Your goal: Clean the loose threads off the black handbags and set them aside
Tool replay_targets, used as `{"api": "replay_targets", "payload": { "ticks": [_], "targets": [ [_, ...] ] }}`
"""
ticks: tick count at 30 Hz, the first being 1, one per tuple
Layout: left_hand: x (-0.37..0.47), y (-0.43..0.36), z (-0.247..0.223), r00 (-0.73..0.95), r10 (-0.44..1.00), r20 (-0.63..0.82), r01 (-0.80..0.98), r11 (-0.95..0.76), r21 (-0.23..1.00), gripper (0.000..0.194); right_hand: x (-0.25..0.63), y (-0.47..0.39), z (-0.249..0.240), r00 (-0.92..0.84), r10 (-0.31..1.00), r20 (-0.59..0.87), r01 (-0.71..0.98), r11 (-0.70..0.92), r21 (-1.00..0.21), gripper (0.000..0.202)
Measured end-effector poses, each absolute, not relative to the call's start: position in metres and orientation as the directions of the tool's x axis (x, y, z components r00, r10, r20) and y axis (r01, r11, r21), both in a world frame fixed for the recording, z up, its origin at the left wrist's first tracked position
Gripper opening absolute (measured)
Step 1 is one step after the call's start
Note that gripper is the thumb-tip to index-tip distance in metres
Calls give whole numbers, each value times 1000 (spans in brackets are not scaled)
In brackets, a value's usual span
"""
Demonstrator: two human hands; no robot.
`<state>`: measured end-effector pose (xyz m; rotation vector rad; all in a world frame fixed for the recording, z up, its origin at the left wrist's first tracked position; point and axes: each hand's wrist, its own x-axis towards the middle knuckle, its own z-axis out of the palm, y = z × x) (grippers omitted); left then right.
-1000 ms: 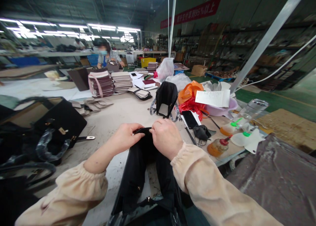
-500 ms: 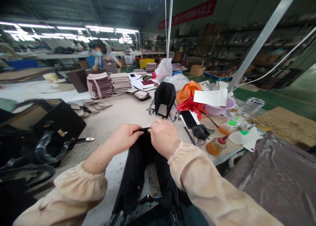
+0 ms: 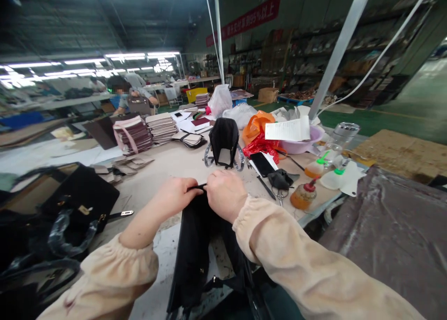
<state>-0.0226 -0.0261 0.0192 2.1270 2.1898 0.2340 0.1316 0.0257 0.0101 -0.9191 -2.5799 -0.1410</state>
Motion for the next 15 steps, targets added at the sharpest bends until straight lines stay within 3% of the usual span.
{"api": "replay_targets", "payload": {
  "ticks": [7, 15],
  "targets": [
    [-23, -26, 16, -34, 997, 66, 989, 24, 149, 27, 134, 27, 10, -708, 585, 394, 606, 791, -86, 17],
    [-23, -27, 15, -65, 997, 45, 972, 53, 231, 27, 142, 36, 7, -702, 595, 393, 588, 794, -152, 22]
  ]
}}
